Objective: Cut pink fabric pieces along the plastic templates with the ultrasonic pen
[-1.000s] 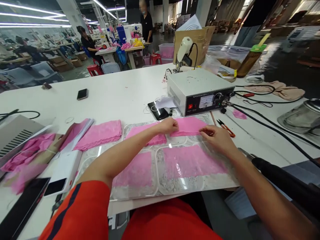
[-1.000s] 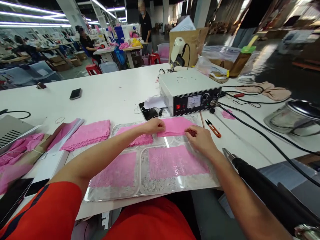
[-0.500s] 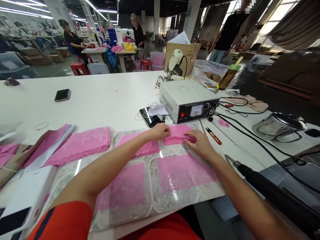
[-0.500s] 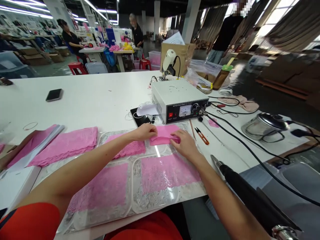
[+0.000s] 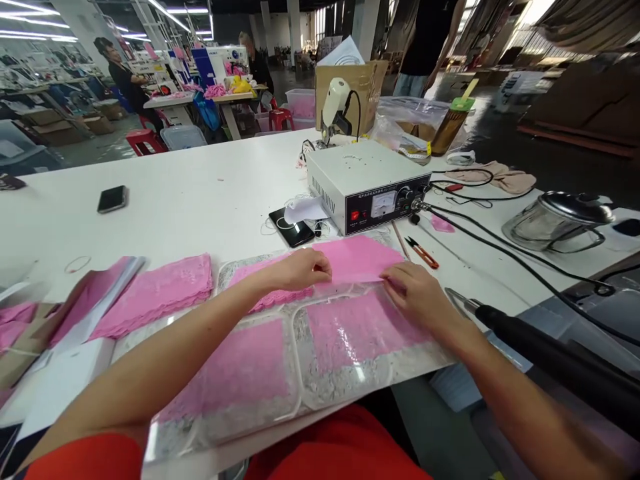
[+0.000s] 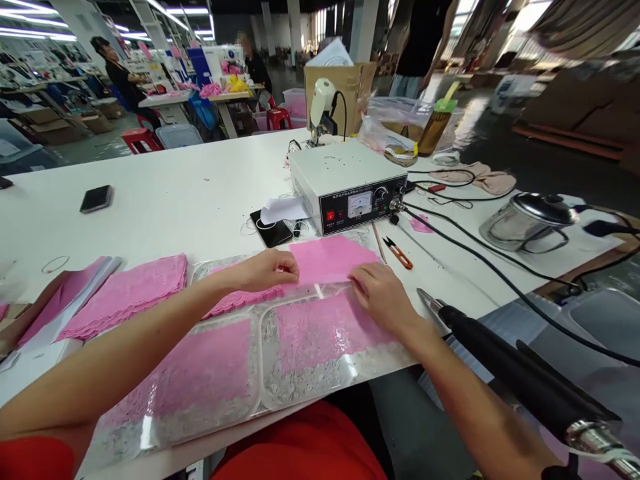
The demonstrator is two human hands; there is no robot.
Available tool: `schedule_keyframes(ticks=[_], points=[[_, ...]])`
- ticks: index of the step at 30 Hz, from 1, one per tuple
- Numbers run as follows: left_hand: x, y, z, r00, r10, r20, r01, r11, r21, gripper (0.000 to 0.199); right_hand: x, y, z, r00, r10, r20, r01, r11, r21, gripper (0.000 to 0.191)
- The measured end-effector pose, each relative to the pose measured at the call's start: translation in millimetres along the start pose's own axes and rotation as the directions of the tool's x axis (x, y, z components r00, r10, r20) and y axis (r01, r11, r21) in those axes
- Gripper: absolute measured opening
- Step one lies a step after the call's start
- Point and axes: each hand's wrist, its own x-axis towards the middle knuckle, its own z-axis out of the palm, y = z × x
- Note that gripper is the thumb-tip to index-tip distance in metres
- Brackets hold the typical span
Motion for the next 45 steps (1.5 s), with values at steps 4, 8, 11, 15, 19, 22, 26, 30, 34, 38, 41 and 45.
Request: schedule_keyframes(ticks=[4,8,11,15,19,22,26,30,34,38,41,45], points=[[-34.2,9.0,31.3,0.994,0.008,0.107,-0.001,0.998,-0.067,0.016,-45.3,-13.9,-9.2,0.965,-0.261,-0.027,0.259,0.964,-0.065,0.02],[-52.7,15.0,61.9,0.993,0.031,0.113,-0.022,0.997,-0.078,0.018,-70.7,-17.5,-13.4,0.923,-0.38,-0.055,0.376,0.924,-0.077,0.025],[-58.0,15.8,73.3,0.995,0.053,0.084,-0.048,0.997,-0.063,0.02,-77.2,-18.2,-15.5,0.891,-0.448,-0.072,0.44,0.892,-0.099,0.027],[-62.5,18.2,76.9,0.996,0.072,0.048,-0.07,0.997,-0.037,0.02,-80.4,-18.7,-17.7,0.863,-0.5,-0.068,0.487,0.861,-0.147,0.028],[-65.2,22.2,80.8,0.996,0.09,0.012,-0.089,0.996,-0.017,0.018,-81.9,-18.0,-19.0,0.86,-0.505,-0.077,0.492,0.859,-0.141,0.031],[-65.1,20.9,87.6,0.995,0.101,-0.019,-0.101,0.995,0.0,0.017,-81.9,-17.2,-19.0,0.863,-0.5,-0.077,0.486,0.861,-0.149,0.031],[-68.5,15.4,92.8,0.991,0.122,-0.056,-0.123,0.992,-0.005,0.017,-83.3,-16.1,-17.5,0.872,-0.486,-0.062,0.473,0.868,-0.15,0.028],[-82.2,11.7,89.0,0.986,0.149,-0.073,-0.152,0.988,-0.033,0.01,-86.2,-14.2,-15.3,0.88,-0.471,-0.057,0.462,0.879,-0.121,0.029],[-97.8,9.1,89.7,0.971,0.225,-0.083,-0.224,0.974,0.026,0.005,-87.6,-12.3,-13.1,0.887,-0.456,-0.073,0.449,0.888,-0.098,0.029],[-103.8,7.2,98.4,0.951,0.294,-0.098,-0.275,0.946,0.172,0.011,-87.9,-11.6,-11.5,0.896,-0.435,-0.094,0.43,0.9,-0.072,0.029],[-103.8,6.8,103.4,0.94,0.317,-0.123,-0.285,0.932,0.223,0.017,-88.2,-11.4,-10.3,0.899,-0.425,-0.103,0.421,0.905,-0.06,0.031],[-103.5,6.5,105.2,0.939,0.309,-0.149,-0.273,0.936,0.22,0.02,-88.8,-11.0,-9.4,0.898,-0.424,-0.114,0.42,0.905,-0.064,0.032]])
